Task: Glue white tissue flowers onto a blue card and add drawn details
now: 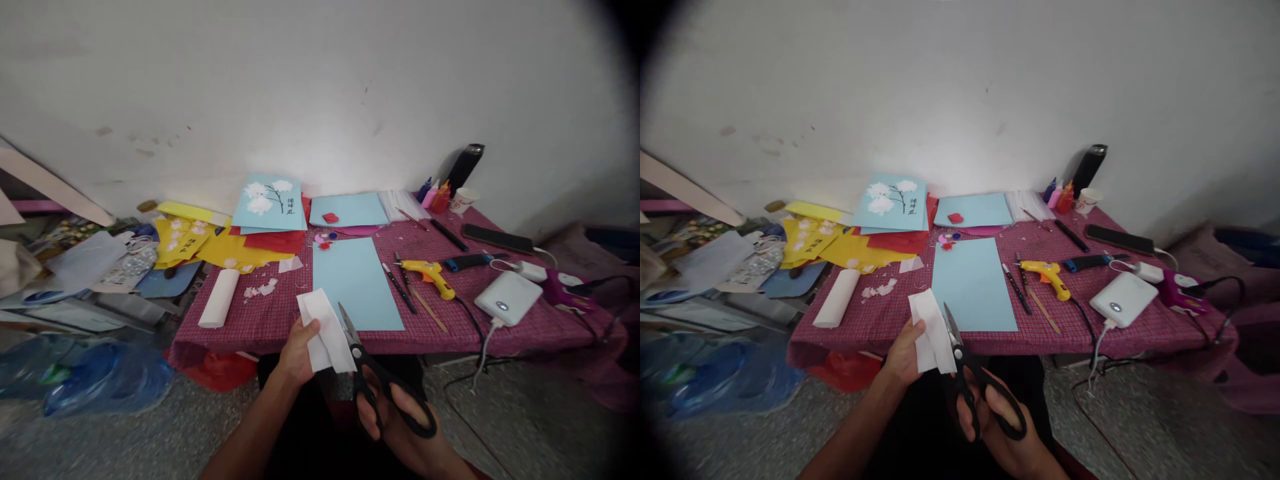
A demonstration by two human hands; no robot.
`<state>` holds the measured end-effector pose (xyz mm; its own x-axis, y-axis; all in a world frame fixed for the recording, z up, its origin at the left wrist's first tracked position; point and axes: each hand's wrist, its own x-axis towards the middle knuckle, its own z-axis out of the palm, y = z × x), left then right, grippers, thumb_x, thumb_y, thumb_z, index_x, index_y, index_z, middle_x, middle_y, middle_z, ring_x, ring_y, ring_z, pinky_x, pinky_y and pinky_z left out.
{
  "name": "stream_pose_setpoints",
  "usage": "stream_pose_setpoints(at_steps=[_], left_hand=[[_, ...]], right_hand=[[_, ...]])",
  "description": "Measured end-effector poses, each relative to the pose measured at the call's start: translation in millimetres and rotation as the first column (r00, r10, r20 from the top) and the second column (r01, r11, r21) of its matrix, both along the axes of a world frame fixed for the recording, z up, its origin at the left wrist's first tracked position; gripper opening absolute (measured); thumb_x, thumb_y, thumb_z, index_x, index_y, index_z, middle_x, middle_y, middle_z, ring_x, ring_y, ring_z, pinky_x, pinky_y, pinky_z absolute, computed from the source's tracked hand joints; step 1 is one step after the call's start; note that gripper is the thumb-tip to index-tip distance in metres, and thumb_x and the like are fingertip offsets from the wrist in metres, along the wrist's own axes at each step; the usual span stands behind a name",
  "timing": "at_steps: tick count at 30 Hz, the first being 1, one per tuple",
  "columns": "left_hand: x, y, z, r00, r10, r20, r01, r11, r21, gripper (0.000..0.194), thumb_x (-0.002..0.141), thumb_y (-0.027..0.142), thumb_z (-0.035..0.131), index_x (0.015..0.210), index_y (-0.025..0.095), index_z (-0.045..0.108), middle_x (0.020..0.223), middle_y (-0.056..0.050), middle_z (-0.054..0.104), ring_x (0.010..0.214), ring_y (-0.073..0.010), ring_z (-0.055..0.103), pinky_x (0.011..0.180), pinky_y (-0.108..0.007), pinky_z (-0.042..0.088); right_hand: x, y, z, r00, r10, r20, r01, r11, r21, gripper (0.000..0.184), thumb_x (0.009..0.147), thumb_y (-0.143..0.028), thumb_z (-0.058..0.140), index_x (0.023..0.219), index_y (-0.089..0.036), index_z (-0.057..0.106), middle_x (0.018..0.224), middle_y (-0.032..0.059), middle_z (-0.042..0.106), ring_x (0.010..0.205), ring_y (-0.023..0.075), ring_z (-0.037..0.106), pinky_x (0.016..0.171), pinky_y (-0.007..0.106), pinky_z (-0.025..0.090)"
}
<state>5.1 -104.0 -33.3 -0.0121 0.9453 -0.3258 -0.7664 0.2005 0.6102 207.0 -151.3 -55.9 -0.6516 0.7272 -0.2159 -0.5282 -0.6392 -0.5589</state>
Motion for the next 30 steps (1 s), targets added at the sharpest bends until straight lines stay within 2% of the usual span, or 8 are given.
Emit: stream_pose_setpoints(at_steps=[3,7,10,14,21,30], left_hand=[[4.8,4.1,0.4,0.998,0.048,-0.035,-0.051,0.996,-0.076,0.043,0.061,0.029,0.091,0.094,0.012,0.069,0.079,-0.008,0.075,0.065,-0.0205,0.069,0.068,-0.034,0.056],[10.3,2.8,-2.6,0.991,0.071,-0.116,-0.084,0.99,-0.113,0.042,0.059,0.027,0.093,0.089,0.011,0.068,0.072,-0.006,0.073,0.058,-0.0175,0.067,0.059,-0.03,0.055],[11.8,-0.5,-4.9,0.986,0.071,-0.154,-0.088,0.991,-0.105,0.043,0.06,0.028,0.093,0.09,0.01,0.067,0.071,-0.005,0.073,0.057,-0.0166,0.066,0.058,-0.03,0.055],[12.4,-3.9,-8.7,0.986,0.014,-0.165,-0.028,0.996,-0.079,0.043,0.064,0.031,0.091,0.094,0.01,0.068,0.073,-0.007,0.073,0.059,-0.0178,0.067,0.061,-0.032,0.056],[14.2,-6.4,-13.1,0.986,0.022,-0.163,-0.038,0.995,-0.095,0.046,0.059,0.032,0.093,0.09,0.009,0.069,0.074,-0.008,0.073,0.059,-0.0179,0.066,0.06,-0.03,0.054],[13.3,-6.1,-11.5,0.987,0.033,-0.157,-0.046,0.996,-0.08,0.043,0.061,0.032,0.092,0.089,0.01,0.068,0.072,-0.006,0.072,0.058,-0.0173,0.066,0.059,-0.03,0.055]], right_hand=[[-0.3,1.4,1.9,1.0,0.014,-0.008,-0.015,1.0,-0.016,0.05,0.083,-0.059,0.065,0.116,-0.023,0.07,0.069,0.0027,0.062,0.058,0.0157,0.049,0.06,0.031,0.031],[-0.7,1.9,3.8,0.999,0.02,-0.028,-0.02,1.0,0.001,0.047,0.086,-0.057,0.062,0.116,-0.021,0.069,0.07,0.0029,0.061,0.059,0.0152,0.05,0.061,0.03,0.03],[-1.4,2.1,3.4,0.999,0.031,-0.023,-0.031,0.999,0.015,0.044,0.088,-0.055,0.061,0.114,-0.02,0.068,0.075,0.0041,0.063,0.061,0.0154,0.052,0.06,0.029,0.03],[-2.7,3.3,2.3,1.0,0.017,-0.009,-0.017,1.0,0.019,0.048,0.087,-0.057,0.061,0.119,-0.02,0.066,0.075,0.0042,0.062,0.062,0.0156,0.051,0.06,0.029,0.031],[-7.6,2.2,1.3,0.999,-0.033,-0.018,0.033,0.999,0.02,0.045,0.089,-0.053,0.059,0.118,-0.019,0.064,0.07,0.0028,0.057,0.059,0.0146,0.046,0.057,0.029,0.029],[-11.3,0.2,2.9,0.993,-0.076,0.087,0.062,0.987,0.147,0.042,0.089,-0.052,0.062,0.11,-0.016,0.066,0.062,-0.0007,0.05,0.051,0.011,0.035,0.052,0.028,0.024]])
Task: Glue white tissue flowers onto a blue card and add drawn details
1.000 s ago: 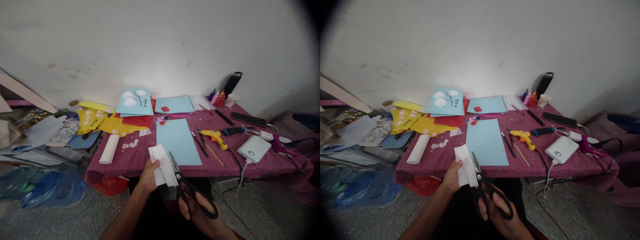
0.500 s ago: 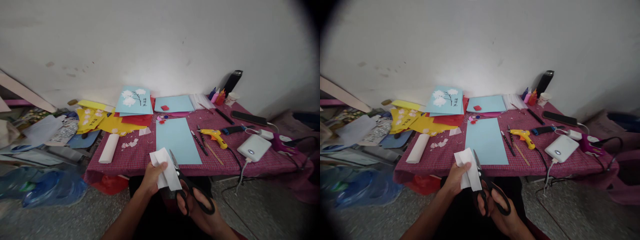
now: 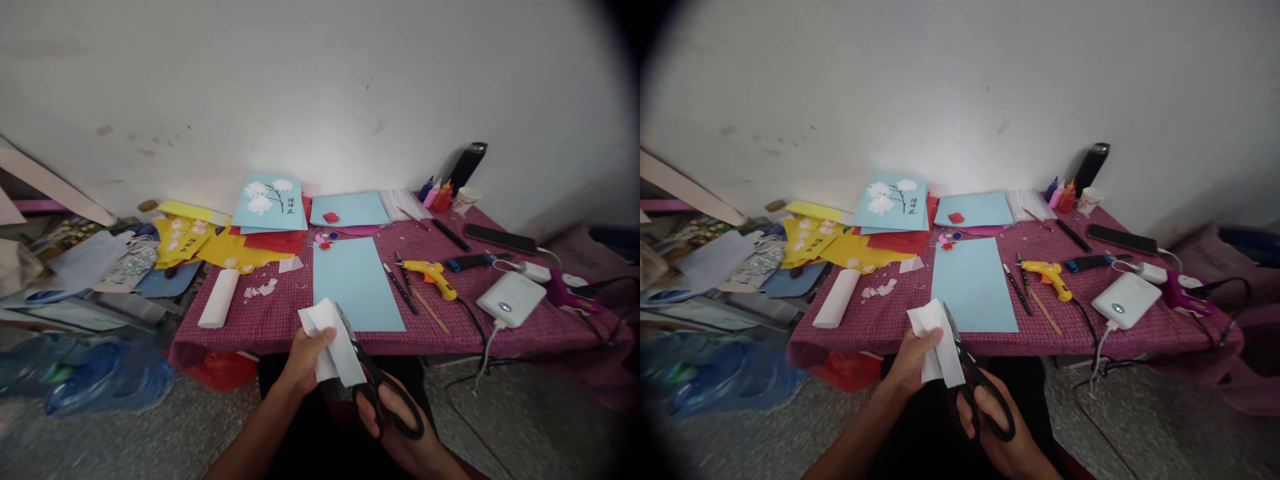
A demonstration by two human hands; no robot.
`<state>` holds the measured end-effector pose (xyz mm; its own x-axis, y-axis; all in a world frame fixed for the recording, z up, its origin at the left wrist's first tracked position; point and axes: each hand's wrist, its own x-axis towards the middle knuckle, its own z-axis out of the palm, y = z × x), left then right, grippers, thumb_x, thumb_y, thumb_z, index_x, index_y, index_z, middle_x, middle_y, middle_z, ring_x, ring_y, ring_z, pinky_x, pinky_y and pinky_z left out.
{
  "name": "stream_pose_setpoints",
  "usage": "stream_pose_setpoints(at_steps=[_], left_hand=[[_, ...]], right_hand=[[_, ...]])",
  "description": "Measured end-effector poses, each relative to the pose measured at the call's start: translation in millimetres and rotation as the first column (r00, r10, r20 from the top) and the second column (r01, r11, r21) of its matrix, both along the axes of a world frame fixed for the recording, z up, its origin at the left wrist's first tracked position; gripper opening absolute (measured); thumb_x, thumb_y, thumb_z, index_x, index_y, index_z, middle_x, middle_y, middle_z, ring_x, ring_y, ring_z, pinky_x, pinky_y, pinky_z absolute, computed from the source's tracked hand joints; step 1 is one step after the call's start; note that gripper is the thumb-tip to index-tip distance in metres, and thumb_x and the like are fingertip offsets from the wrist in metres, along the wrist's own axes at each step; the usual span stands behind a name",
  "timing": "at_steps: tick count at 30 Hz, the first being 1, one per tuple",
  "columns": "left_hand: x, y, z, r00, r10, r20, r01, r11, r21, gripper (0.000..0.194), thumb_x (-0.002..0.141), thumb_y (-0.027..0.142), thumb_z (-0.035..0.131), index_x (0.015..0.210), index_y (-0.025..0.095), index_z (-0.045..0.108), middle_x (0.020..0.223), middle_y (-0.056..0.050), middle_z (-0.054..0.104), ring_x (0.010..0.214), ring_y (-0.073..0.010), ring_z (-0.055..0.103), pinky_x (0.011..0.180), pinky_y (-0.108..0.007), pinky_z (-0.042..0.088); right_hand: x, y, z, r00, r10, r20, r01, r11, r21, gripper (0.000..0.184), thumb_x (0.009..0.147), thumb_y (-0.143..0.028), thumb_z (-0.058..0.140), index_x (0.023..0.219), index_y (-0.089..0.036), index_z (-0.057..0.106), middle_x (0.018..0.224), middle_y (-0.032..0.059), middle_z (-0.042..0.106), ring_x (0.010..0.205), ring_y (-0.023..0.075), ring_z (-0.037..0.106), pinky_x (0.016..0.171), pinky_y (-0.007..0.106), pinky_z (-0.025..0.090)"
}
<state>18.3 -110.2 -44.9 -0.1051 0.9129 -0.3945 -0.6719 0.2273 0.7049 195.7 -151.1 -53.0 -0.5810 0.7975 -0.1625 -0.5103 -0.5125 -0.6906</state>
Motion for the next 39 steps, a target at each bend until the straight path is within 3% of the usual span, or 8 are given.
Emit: stream_pose_setpoints(at_steps=[4,10,19,31,34,36,38,39], left_hand=[[-2.0,0.4,-0.8,1.0,-0.013,-0.017,0.013,1.0,-0.01,0.044,0.059,0.033,0.093,0.088,0.009,0.069,0.07,-0.006,0.072,0.057,-0.0173,0.065,0.058,-0.03,0.054],[-2.7,-3.0,1.4,0.993,-0.114,-0.032,0.114,0.993,0.004,0.044,0.061,0.033,0.092,0.091,0.009,0.069,0.076,-0.009,0.073,0.061,-0.0185,0.067,0.06,-0.03,0.054],[1.9,-6.4,2.3,0.991,-0.134,-0.024,0.134,0.991,-0.012,0.045,0.058,0.033,0.093,0.088,0.01,0.068,0.072,-0.007,0.072,0.059,-0.0172,0.065,0.061,-0.03,0.053],[0.8,-8.9,2.8,0.992,-0.127,-0.016,0.127,0.992,0.013,0.042,0.059,0.03,0.092,0.088,0.01,0.07,0.074,-0.008,0.073,0.06,-0.0172,0.066,0.06,-0.029,0.053],[-0.4,-9.2,2.3,0.992,-0.129,-0.004,0.129,0.992,0.017,0.043,0.059,0.029,0.092,0.09,0.009,0.071,0.078,-0.009,0.075,0.063,-0.0189,0.068,0.063,-0.031,0.055],[-1.6,-8.2,3.6,0.994,-0.11,-0.004,0.11,0.994,0.003,0.043,0.059,0.03,0.093,0.089,0.009,0.071,0.076,-0.009,0.075,0.062,-0.019,0.068,0.063,-0.031,0.055],[-2.9,-6.2,6.3,0.997,-0.076,-0.01,0.076,0.997,-0.022,0.043,0.058,0.03,0.093,0.089,0.01,0.071,0.076,-0.008,0.075,0.062,-0.0182,0.067,0.061,-0.03,0.055],[-3.6,-4.8,8.0,0.998,-0.06,-0.013,0.06,0.998,-0.032,0.044,0.057,0.029,0.094,0.09,0.009,0.072,0.077,-0.008,0.075,0.062,-0.0179,0.068,0.062,-0.03,0.055]], right_hand=[[0.8,-0.3,-1.6,1.0,-0.015,0.012,0.015,1.0,-0.016,0.044,0.088,-0.052,0.063,0.113,-0.016,0.065,0.06,-0.0012,0.051,0.049,0.0096,0.035,0.051,0.027,0.022],[3.0,0.9,-0.9,0.993,0.025,-0.115,-0.048,0.978,-0.202,0.048,0.082,-0.059,0.066,0.111,-0.021,0.069,0.073,0.0045,0.062,0.061,0.0157,0.05,0.057,0.029,0.032],[-0.3,1.0,-0.9,0.993,-0.057,-0.104,0.035,0.979,-0.201,0.038,0.086,-0.051,0.067,0.107,-0.019,0.071,0.065,0.0017,0.06,0.054,0.0129,0.049,0.055,0.027,0.035],[-5.7,-4.1,0.4,0.995,-0.096,-0.003,0.095,0.994,-0.051,0.036,0.089,-0.049,0.064,0.106,-0.018,0.066,0.057,-0.0022,0.052,0.047,0.0081,0.037,0.048,0.024,0.024],[0.9,0.9,4.5,0.994,-0.09,0.07,0.087,0.995,0.042,0.04,0.091,-0.053,0.059,0.108,-0.017,0.065,0.058,-0.0038,0.048,0.047,0.0074,0.033,0.048,0.024,0.022],[11.7,13.3,11.0,0.977,-0.072,0.201,0.043,0.989,0.145,0.046,0.09,-0.056,0.059,0.113,-0.016,0.063,0.06,-0.0034,0.049,0.048,0.0085,0.036,0.049,0.024,0.026],[26.3,35.5,18.4,0.893,-0.074,0.443,-0.06,0.958,0.282,0.05,0.087,-0.055,0.063,0.12,-0.017,0.061,0.066,-0.0012,0.056,0.051,0.0112,0.044,0.051,0.025,0.032],[33.7,49.9,21.7,0.795,-0.125,0.594,-0.117,0.929,0.352,0.051,0.085,-0.052,0.066,0.124,-0.019,0.059,0.072,0.0009,0.061,0.055,0.0136,0.05,0.053,0.026,0.036]])
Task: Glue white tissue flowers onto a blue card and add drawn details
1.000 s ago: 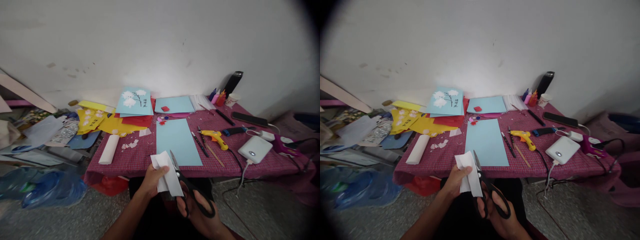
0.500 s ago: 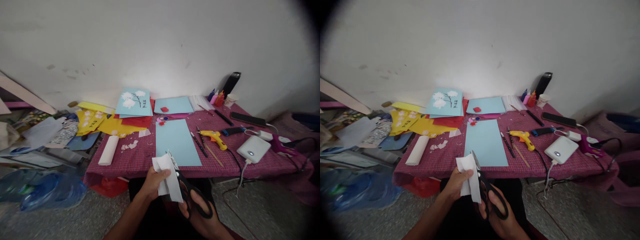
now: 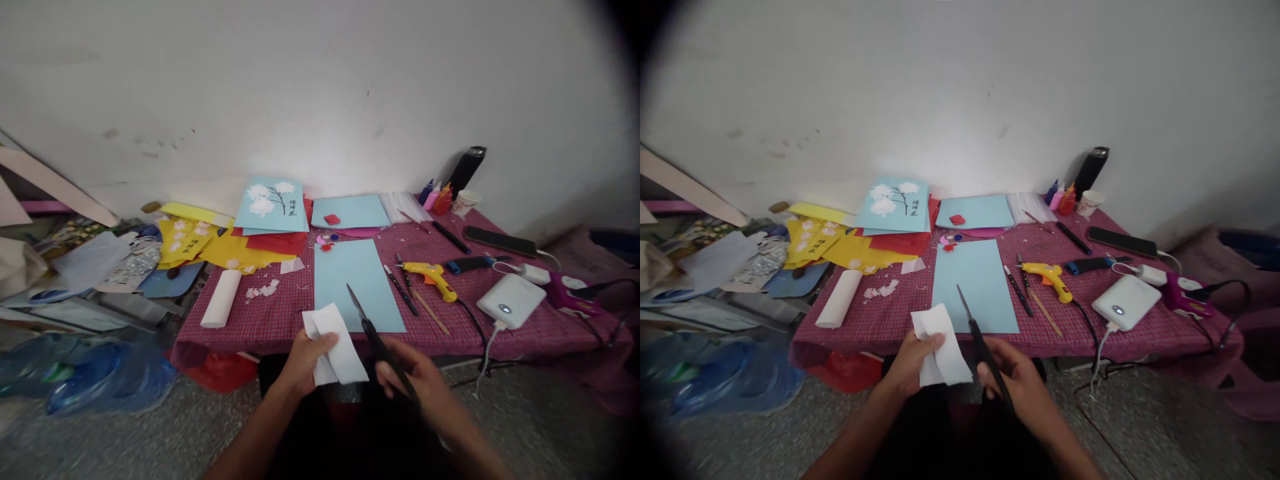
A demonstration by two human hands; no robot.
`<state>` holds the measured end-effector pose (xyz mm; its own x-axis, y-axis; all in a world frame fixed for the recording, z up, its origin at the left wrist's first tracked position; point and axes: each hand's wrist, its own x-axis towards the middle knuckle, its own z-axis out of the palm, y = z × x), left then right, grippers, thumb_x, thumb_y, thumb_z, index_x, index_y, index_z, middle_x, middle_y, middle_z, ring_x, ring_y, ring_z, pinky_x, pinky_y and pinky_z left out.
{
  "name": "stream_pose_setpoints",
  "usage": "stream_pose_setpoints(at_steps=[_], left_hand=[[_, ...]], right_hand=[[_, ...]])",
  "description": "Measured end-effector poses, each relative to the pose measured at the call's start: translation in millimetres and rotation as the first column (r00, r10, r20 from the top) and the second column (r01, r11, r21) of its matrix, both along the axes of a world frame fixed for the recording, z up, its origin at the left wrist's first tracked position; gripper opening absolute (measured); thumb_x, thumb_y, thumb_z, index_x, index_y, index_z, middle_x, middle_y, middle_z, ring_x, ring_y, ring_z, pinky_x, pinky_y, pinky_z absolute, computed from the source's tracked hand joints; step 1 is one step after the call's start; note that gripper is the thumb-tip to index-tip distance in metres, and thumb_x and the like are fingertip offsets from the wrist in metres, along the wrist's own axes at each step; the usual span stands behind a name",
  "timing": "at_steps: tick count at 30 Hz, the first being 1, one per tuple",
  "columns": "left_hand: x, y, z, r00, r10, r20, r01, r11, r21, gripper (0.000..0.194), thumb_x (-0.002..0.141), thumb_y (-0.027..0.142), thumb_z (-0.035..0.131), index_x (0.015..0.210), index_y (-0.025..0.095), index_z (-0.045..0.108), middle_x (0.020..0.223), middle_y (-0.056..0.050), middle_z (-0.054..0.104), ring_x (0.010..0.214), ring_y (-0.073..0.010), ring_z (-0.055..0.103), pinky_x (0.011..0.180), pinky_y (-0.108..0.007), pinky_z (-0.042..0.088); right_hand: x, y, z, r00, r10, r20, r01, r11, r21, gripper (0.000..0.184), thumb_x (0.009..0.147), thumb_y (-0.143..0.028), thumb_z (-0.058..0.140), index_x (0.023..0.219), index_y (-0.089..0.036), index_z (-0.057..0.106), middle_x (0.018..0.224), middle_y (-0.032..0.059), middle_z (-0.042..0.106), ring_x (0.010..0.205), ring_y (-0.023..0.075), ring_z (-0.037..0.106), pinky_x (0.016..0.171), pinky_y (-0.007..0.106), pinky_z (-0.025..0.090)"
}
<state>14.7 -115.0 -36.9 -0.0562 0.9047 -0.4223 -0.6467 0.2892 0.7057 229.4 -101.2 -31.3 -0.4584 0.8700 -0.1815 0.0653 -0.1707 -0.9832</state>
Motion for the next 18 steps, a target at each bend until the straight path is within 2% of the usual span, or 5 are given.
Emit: stream_pose_setpoints(at_steps=[4,7,10,14,18], left_hand=[[-2.0,5.4,6.1,0.999,0.033,-0.013,-0.033,0.999,-0.019,0.047,0.056,0.028,0.095,0.092,0.009,0.073,0.082,-0.009,0.076,0.065,-0.0179,0.069,0.065,-0.03,0.056],[-2.8,8.0,7.7,0.999,0.047,-0.018,-0.048,0.999,-0.02,0.049,0.056,0.029,0.095,0.095,0.009,0.073,0.084,-0.01,0.077,0.066,-0.0185,0.069,0.066,-0.031,0.057],[-3.7,8.7,6.7,0.999,0.042,-0.015,-0.042,0.999,0.004,0.049,0.057,0.028,0.094,0.097,0.009,0.073,0.086,-0.011,0.077,0.069,-0.0197,0.07,0.068,-0.033,0.057],[-1.8,7.3,6.5,0.998,-0.007,-0.054,0.009,0.999,0.038,0.047,0.061,0.028,0.092,0.099,0.01,0.073,0.088,-0.01,0.077,0.073,-0.0201,0.071,0.071,-0.033,0.057],[4.5,4.1,7.0,0.991,-0.075,-0.107,0.084,0.993,0.081,0.05,0.062,0.031,0.092,0.102,0.01,0.072,0.088,-0.009,0.076,0.072,-0.0189,0.07,0.07,-0.031,0.056]], right_hand=[[19.8,63.4,6.8,0.716,-0.298,0.631,-0.103,0.85,0.517,0.052,0.081,-0.035,0.068,0.129,-0.018,0.058,0.101,0.0123,0.072,0.09,0.0298,0.065,0.076,0.038,0.046],[20.2,94.8,6.7,0.491,-0.373,0.787,-0.324,0.76,0.563,0.037,0.083,-0.029,0.062,0.117,-0.014,0.065,0.111,0.0199,0.07,0.102,0.0359,0.065,0.082,0.042,0.046],[15.0,99.9,8.1,0.416,-0.419,0.807,-0.4,0.713,0.576,0.025,0.086,-0.025,0.057,0.104,-0.012,0.069,0.103,0.0208,0.071,0.099,0.0358,0.064,0.084,0.044,0.046],[2.1,75.0,14.7,0.679,-0.401,0.615,-0.203,0.702,0.682,0.027,0.091,-0.03,0.054,0.11,-0.015,0.067,0.114,0.0186,0.068,0.108,0.0326,0.061,0.094,0.044,0.044],[-24.6,44.0,9.5,0.974,-0.051,0.22,-0.028,0.94,0.339,0.03,0.091,-0.046,0.06,0.105,-0.019,0.063,0.092,0.0059,0.068,0.082,0.0208,0.063,0.073,0.032,0.05]])
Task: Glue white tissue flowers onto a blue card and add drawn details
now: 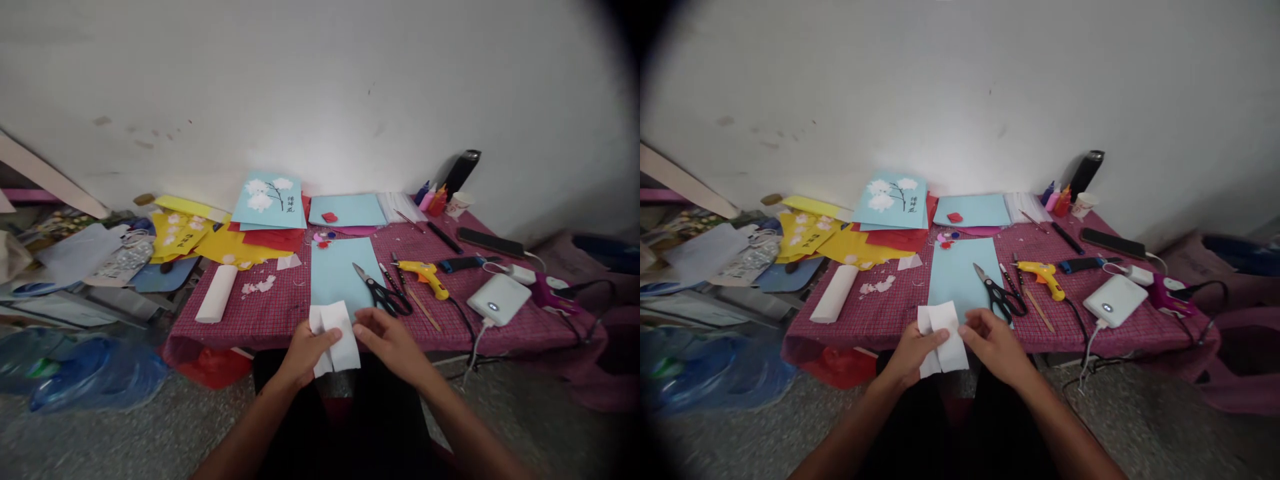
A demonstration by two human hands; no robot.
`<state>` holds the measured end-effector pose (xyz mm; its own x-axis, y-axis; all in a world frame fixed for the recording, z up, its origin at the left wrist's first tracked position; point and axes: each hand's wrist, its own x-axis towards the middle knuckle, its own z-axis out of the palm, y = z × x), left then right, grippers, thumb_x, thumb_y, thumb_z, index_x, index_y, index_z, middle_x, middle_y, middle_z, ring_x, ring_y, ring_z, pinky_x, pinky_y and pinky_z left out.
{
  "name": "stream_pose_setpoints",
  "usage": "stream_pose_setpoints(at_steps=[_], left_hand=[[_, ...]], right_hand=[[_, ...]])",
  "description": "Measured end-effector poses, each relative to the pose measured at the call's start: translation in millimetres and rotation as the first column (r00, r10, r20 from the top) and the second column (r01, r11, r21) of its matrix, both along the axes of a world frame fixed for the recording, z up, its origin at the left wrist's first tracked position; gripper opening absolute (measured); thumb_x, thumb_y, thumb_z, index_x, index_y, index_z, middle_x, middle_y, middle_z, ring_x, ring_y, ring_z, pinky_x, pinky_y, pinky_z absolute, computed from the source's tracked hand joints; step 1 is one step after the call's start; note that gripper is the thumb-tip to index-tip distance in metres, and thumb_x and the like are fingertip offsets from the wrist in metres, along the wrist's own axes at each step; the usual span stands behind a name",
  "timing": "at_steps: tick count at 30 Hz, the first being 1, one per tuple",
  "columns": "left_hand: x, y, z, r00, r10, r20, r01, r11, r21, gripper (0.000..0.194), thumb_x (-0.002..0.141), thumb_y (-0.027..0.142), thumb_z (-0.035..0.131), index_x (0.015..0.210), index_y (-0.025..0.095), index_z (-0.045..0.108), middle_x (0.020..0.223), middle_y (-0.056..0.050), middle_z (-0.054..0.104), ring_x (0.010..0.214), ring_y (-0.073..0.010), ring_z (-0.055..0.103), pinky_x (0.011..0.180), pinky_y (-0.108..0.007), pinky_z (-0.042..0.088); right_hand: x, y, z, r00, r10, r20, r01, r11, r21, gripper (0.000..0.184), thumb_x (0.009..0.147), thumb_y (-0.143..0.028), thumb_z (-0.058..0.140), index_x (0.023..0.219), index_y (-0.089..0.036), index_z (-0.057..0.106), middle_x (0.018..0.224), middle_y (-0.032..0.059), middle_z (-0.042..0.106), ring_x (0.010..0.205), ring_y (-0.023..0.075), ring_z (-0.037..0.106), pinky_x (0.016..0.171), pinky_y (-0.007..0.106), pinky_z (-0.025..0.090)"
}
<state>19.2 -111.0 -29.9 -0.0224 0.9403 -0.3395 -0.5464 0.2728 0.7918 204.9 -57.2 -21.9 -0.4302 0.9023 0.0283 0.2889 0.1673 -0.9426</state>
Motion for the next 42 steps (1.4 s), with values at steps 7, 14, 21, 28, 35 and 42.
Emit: stream_pose_setpoints(at_steps=[7,14,21,28,35,42], left_hand=[[-5.3,-4.9,-5.3,0.999,0.017,0.034,-0.015,0.998,-0.068,0.05,0.07,0.041,0.085,0.107,0.01,0.07,0.086,-0.011,0.076,0.066,-0.0196,0.07,0.063,-0.03,0.056],[-16.6,-8.9,-4.8,0.997,0.049,0.055,-0.046,0.997,-0.06,0.044,0.081,0.043,0.076,0.105,0.007,0.07,0.093,-0.018,0.076,0.079,-0.0255,0.073,0.071,-0.036,0.059],[-18.1,-12.5,-7.0,0.998,0.063,-0.013,-0.064,0.996,-0.057,0.042,0.074,0.044,0.083,0.092,0.007,0.073,0.086,-0.016,0.076,0.071,-0.0218,0.071,0.071,-0.035,0.058],[-7.0,-8.0,-6.6,0.997,-0.002,-0.073,0.004,1.0,0.029,0.04,0.071,0.043,0.085,0.09,0.01,0.076,0.077,-0.009,0.073,0.065,-0.016,0.066,0.067,-0.028,0.054],[-11.2,-13.2,-3.5,0.974,0.078,-0.211,-0.067,0.996,0.063,0.039,0.076,0.047,0.079,0.1,0.016,0.077,0.08,-0.005,0.074,0.063,-0.0136,0.062,0.059,-0.023,0.046],[-12.4,-14.6,-2.3,0.962,0.081,-0.259,-0.059,0.994,0.089,0.033,0.077,0.043,0.078,0.095,0.015,0.078,0.074,-0.003,0.071,0.061,-0.0112,0.055,0.056,-0.021,0.041]], right_hand=[[-11.9,-1.6,-21.3,0.952,-0.199,-0.232,0.121,0.943,-0.311,0.038,0.08,-0.053,0.071,0.072,-0.019,0.056,0.06,-0.0056,0.048,0.051,0.0104,0.041,0.047,0.023,0.032],[-18.8,70.5,-12.9,0.96,-0.249,0.125,0.238,0.967,0.094,0.025,0.082,-0.042,0.061,0.074,-0.018,0.061,0.063,-0.0003,0.06,0.057,0.0151,0.052,0.054,0.027,0.039],[-42.9,48.1,2.0,0.98,-0.179,0.088,0.158,0.967,0.201,0.03,0.083,-0.036,0.064,0.106,-0.017,0.067,0.1,0.0096,0.07,0.082,0.0207,0.063,0.078,0.034,0.047],[-42.6,-6.0,12.8,0.951,0.02,-0.309,-0.101,0.963,-0.249,0.029,0.085,-0.049,0.067,0.086,-0.02,0.066,0.063,-0.0019,0.064,0.057,0.0164,0.061,0.057,0.03,0.049],[-31.7,-5.2,0.1,0.974,-0.067,-0.218,0.021,0.978,-0.206,0.033,0.088,-0.048,0.065,0.078,-0.018,0.07,0.062,-0.0019,0.057,0.058,0.0126,0.05,0.054,0.025,0.039],[-28.3,-7.9,-3.7,0.961,-0.092,-0.261,0.024,0.968,-0.251,0.031,0.087,-0.046,0.067,0.077,-0.017,0.07,0.06,-0.0025,0.057,0.055,0.0113,0.047,0.053,0.024,0.034]])
